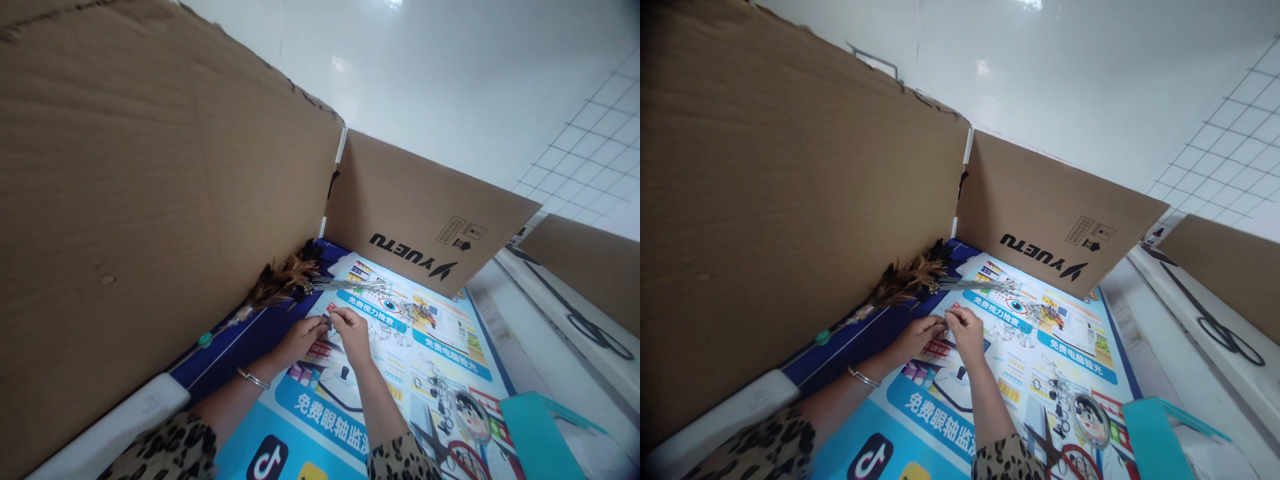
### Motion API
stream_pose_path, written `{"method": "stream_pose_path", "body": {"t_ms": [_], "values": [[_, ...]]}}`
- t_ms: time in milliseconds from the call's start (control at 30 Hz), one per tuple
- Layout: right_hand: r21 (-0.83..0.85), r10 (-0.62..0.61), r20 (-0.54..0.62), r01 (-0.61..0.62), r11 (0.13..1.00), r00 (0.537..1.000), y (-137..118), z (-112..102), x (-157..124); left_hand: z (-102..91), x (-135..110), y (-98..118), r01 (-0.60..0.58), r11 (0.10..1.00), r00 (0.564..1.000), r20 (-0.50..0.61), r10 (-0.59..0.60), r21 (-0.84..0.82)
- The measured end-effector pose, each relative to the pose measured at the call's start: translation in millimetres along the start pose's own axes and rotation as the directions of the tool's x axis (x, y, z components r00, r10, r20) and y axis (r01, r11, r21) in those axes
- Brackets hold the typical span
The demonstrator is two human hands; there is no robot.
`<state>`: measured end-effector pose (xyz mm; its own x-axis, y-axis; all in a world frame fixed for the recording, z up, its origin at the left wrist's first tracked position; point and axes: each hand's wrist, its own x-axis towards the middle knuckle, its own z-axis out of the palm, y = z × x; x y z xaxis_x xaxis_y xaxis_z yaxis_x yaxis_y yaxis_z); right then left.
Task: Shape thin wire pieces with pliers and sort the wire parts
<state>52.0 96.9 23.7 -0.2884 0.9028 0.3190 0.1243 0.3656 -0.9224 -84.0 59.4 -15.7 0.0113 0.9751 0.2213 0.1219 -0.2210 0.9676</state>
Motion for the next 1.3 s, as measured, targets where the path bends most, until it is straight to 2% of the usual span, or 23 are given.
{"method": "stream_pose_path", "body": {"t_ms": [133, 300, 467, 567, 700, 900, 1067, 1300], "values": [[0.092, 0.047, -0.014, -0.046, 0.995, 0.999, -0.5, -6.4, 1.8, 2.2, 0.6, -3.1, 0.037, 0.999, 0.999, 0.014, -0.036, -0.033], [0.091, 0.02, -0.049, -0.015, 0.996, 0.999, -2.4, -7.4, 1.4, 2.3, 1.8, -2.6, 0.033, 0.999, 0.999, 0.041, -0.032, -0.019], [0.039, -0.047, -0.161, 0.054, 0.998, 0.986, -4.8, -8.7, 0.9, 2.1, 1.1, -0.7, 0.037, 0.999, 0.997, 0.071, -0.036, -0.007], [0.037, -0.025, -0.243, 0.035, 0.999, 0.97, -6.3, -10.7, 2.0, 2.5, 0.2, 0.8, 0.04, 0.999, 0.996, 0.079, -0.042, 0.023], [0.138, 0.017, -0.296, 0.025, 0.99, 0.955, -9.4, -14.1, 4.1, 2.5, 0.1, 3.1, 0.009, 0.994, 0.997, 0.071, -0.017, 0.108], [0.277, 0.089, -0.355, 0.013, 0.961, 0.93, -11.8, -16.2, 6.1, 2.1, 3.5, -2.9, 0.014, 0.991, 1.0, 0.004, -0.014, 0.137], [0.355, 0.124, -0.292, -0.013, 0.935, 0.948, -18.3, -10.4, 4.7, 6.3, 1.9, -4.2, 0.002, 0.985, 0.998, -0.059, 0.008, 0.175], [0.425, 0.167, -0.122, -0.1, 0.9, 0.978, -31.9, 18.5, -6.0, 13.1, -6.2, 8.2, -0.055, 0.973, 0.998, 0.023, 0.051, 0.224]]}}
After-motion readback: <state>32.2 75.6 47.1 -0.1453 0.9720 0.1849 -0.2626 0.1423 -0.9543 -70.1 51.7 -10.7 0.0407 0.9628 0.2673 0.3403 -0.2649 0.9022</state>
